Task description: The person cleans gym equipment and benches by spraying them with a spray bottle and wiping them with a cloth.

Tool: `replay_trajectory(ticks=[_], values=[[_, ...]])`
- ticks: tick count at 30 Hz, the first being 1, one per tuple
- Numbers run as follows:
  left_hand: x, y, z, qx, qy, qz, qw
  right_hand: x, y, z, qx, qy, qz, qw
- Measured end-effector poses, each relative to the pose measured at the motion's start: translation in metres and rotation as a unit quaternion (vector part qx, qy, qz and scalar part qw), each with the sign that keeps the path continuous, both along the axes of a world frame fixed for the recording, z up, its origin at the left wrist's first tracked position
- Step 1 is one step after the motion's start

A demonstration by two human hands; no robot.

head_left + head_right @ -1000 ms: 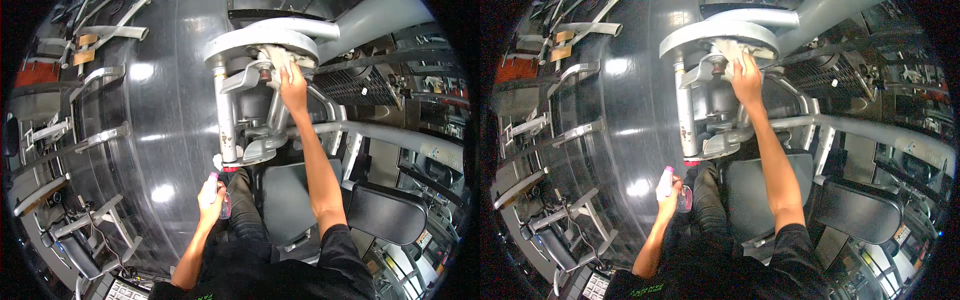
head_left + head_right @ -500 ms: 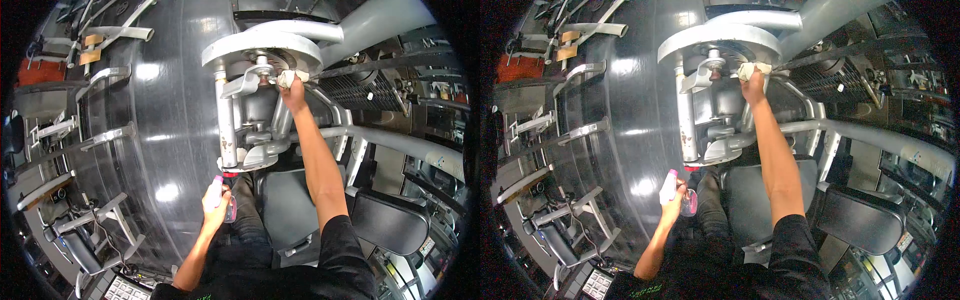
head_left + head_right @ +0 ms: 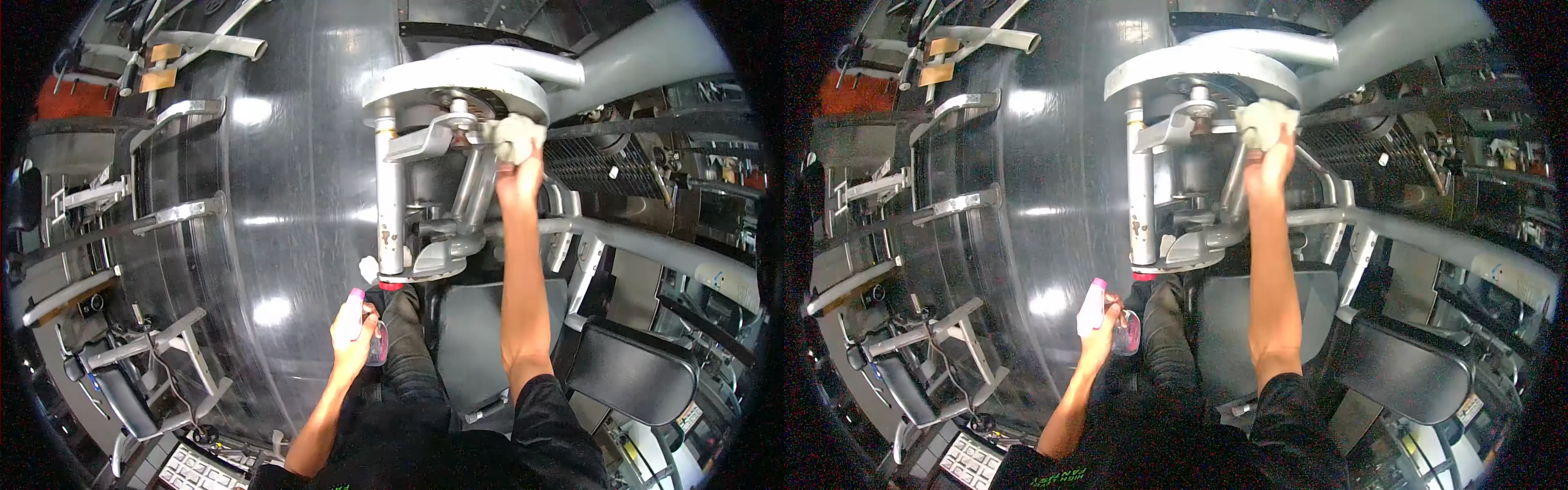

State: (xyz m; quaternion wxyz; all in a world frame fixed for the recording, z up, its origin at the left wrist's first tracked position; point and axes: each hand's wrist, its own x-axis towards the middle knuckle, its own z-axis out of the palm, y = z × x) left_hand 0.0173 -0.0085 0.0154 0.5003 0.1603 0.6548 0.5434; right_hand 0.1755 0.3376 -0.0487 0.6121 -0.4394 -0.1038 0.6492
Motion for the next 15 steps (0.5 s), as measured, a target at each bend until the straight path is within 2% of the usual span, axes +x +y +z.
replay_trajectory(ticks=[1,2,4,5,6,7,9,10,11,13,15], values=[[-0.002,0.000,0.001,-0.001,0.002,0.003,1.000,0.002,0.002,0.010,0.066,-0.008,0.000,0.998],[-0.004,-0.002,0.000,-0.001,0.001,0.006,1.000,-0.003,-0.003,0.014,0.066,-0.009,0.003,0.998],[-0.006,-0.004,-0.002,0.005,0.019,-0.009,1.000,-0.019,-0.013,0.023,0.138,-0.123,0.018,0.983],[-0.007,-0.004,-0.003,0.007,0.017,-0.009,1.000,-0.027,-0.018,0.007,0.129,-0.243,0.020,0.961],[-0.008,-0.006,-0.003,0.007,0.025,-0.014,1.000,-0.035,-0.027,-0.008,0.187,-0.392,0.070,0.898],[-0.009,-0.008,-0.003,0.006,0.033,-0.020,0.999,-0.041,-0.036,-0.023,0.239,-0.528,0.117,0.806],[-0.012,-0.012,-0.003,0.009,0.025,-0.019,0.999,-0.050,-0.054,-0.045,0.081,-0.401,0.264,0.874],[-0.014,-0.014,-0.002,0.012,0.018,-0.016,1.000,-0.051,-0.057,-0.049,0.064,-0.297,0.243,0.921],[-0.016,-0.016,-0.002,0.013,0.020,-0.017,1.000,-0.050,-0.057,-0.051,0.065,-0.295,0.242,0.922],[-0.021,-0.020,-0.001,0.006,0.009,-0.001,1.000,-0.042,-0.053,-0.044,-0.129,-0.095,0.223,0.961],[-0.026,-0.022,0.000,0.002,0.016,-0.002,1.000,-0.025,-0.044,-0.065,-0.138,-0.065,0.210,0.966]])
